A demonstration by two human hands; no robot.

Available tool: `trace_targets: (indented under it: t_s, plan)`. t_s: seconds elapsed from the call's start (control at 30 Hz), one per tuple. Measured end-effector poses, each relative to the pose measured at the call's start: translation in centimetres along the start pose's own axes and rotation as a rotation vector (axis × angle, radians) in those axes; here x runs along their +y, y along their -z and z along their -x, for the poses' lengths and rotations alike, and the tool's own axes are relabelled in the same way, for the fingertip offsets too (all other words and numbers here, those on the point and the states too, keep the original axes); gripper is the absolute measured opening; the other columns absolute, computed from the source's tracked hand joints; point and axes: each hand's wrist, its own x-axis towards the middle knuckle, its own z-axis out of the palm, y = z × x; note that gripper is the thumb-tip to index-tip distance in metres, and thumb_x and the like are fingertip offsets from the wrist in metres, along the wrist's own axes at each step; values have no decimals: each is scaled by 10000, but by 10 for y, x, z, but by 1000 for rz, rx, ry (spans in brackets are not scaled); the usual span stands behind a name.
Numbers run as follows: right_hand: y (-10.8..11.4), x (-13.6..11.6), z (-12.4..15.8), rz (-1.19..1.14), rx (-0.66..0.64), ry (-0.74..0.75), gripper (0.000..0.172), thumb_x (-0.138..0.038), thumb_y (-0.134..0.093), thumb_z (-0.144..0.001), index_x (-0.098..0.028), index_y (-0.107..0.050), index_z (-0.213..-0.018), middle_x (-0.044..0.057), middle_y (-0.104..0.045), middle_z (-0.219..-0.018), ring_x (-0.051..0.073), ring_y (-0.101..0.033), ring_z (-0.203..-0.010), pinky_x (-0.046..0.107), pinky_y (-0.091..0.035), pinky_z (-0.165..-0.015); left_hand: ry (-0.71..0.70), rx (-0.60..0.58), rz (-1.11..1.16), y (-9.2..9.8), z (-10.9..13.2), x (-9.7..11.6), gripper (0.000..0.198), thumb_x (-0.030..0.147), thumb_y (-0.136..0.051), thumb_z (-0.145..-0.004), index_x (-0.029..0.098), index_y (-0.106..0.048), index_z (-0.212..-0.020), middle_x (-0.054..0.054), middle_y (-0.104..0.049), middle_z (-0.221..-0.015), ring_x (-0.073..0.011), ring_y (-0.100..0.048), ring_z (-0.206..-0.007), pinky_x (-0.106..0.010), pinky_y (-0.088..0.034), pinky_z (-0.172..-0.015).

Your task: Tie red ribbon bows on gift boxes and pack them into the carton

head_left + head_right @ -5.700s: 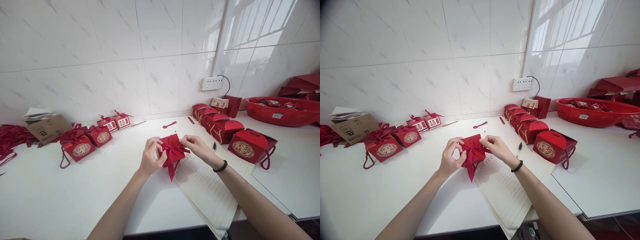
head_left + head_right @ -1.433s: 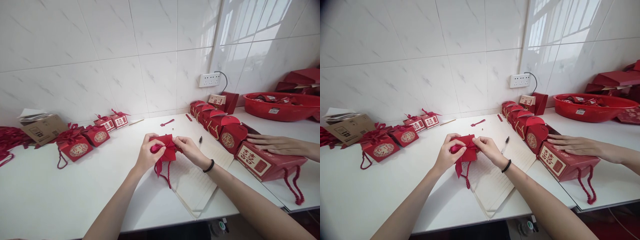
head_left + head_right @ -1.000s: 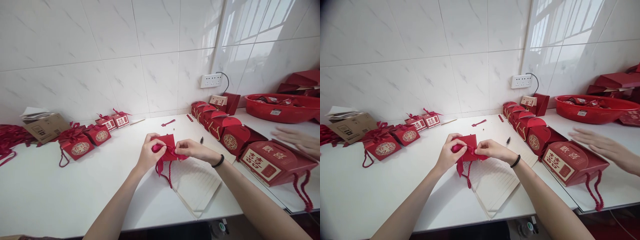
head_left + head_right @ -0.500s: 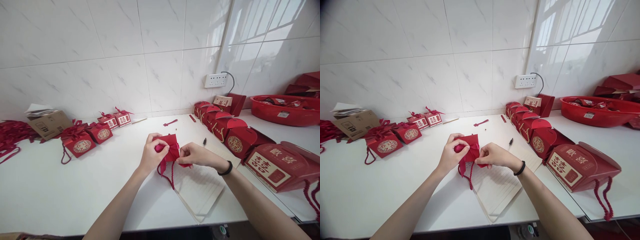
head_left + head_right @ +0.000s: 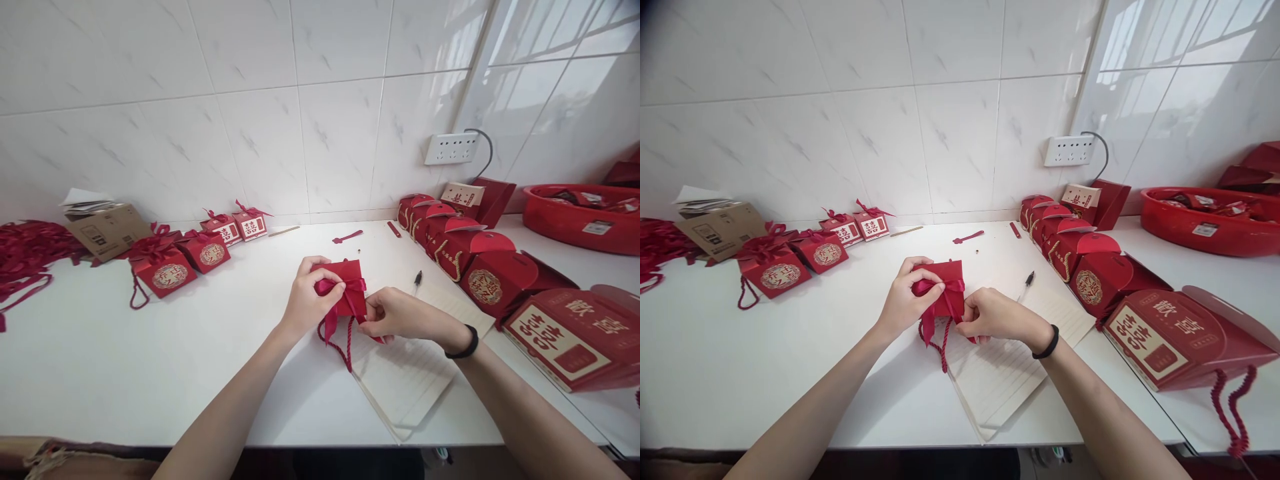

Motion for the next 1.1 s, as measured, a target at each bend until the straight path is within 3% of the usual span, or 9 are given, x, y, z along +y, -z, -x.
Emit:
trace_targets:
  t_s: [0.17,0.27,0.43,0.5,0.57,0.63,0.7,0.8,1.1]
  plan:
    - [3,1,1,18,-43,-52,218,-229,-575,-691,-170,-480,-505,-16,-541,-453,103,-491,-418,195,-323,-390,-47,12,-25,-1,0,-2,55,208,-612,-745,205,-642,-698,-47,-502,-1078,-193,-512,-1089,-344,-417,-967]
    - [15,0,5,-33,-69,-103,238,-328,-673,-658,-160,-524,-580,0,-570,-534,119,-526,-475,205,-377,-434,-83,4,-16,1,-2,-5,41,215,-620,-743,207,-639,-708,-48,-504,-1068,-190,-523,-1073,-353,-421,-971]
    - [17,1,-4,-95,440,170,400,-561,-550,-769,-175,-488,-682,-4,-526,-615,116,-479,-553,227,-366,-503,-147,-34,10,2,-4,-9,41,243,-639,-727,208,-621,-739,-52,-498,-1076,-203,-521,-1071,-371,-426,-966]
    - [7,4,-13,-105,489,226,418,-563,-569,-769,-180,-457,-643,-14,-496,-597,112,-444,-547,232,-347,-507,-154,-9,60,-1,-2,-10,135,275,-630,-736,214,-593,-850,-56,-492,-1098,-206,-505,-1092,-373,-426,-960]
    - [-3,8,-22,-175,515,243,424,-550,-587,-772,-183,-435,-622,-21,-477,-584,110,-427,-541,235,-340,-509,-139,118,125,-5,2,-12,271,321,-603,-757,219,-501,-987,-68,-467,-1140,-208,-472,-1128,-378,-424,-951]
    - [-11,9,-27,-294,521,254,435,-553,-601,-763,-185,-425,-610,-26,-470,-572,109,-426,-533,235,-339,-511,-77,283,90,-8,7,-15,299,364,-588,-764,215,-423,-964,-71,-453,-1094,-209,-464,-1091,-389,-430,-917]
    - [-13,9,-29,-393,508,254,451,-567,-634,-726,-183,-436,-598,-26,-479,-561,108,-433,-528,236,-342,-514,1,338,-49,-8,10,-16,269,397,-584,-766,214,-394,-818,-42,-446,-943,-200,-473,-962,-386,-440,-853]
    - [-11,8,-29,-468,491,237,462,-576,-673,-680,-177,-460,-589,-19,-503,-552,108,-448,-525,238,-352,-521,41,253,-123,-5,11,-16,255,401,-531,-807,210,-388,-717,-11,-416,-808,-169,-462,-799,-333,-453,-735]
    - [-2,9,-27,-543,337,251,423,-518,-732,-637,-163,-503,-611,-13,-538,-581,99,-469,-533,227,-349,-516,80,189,147,-1,8,-15,267,346,-456,-848,207,-342,-650,38,-364,-630,-109,-377,-573,-244,-369,-574]
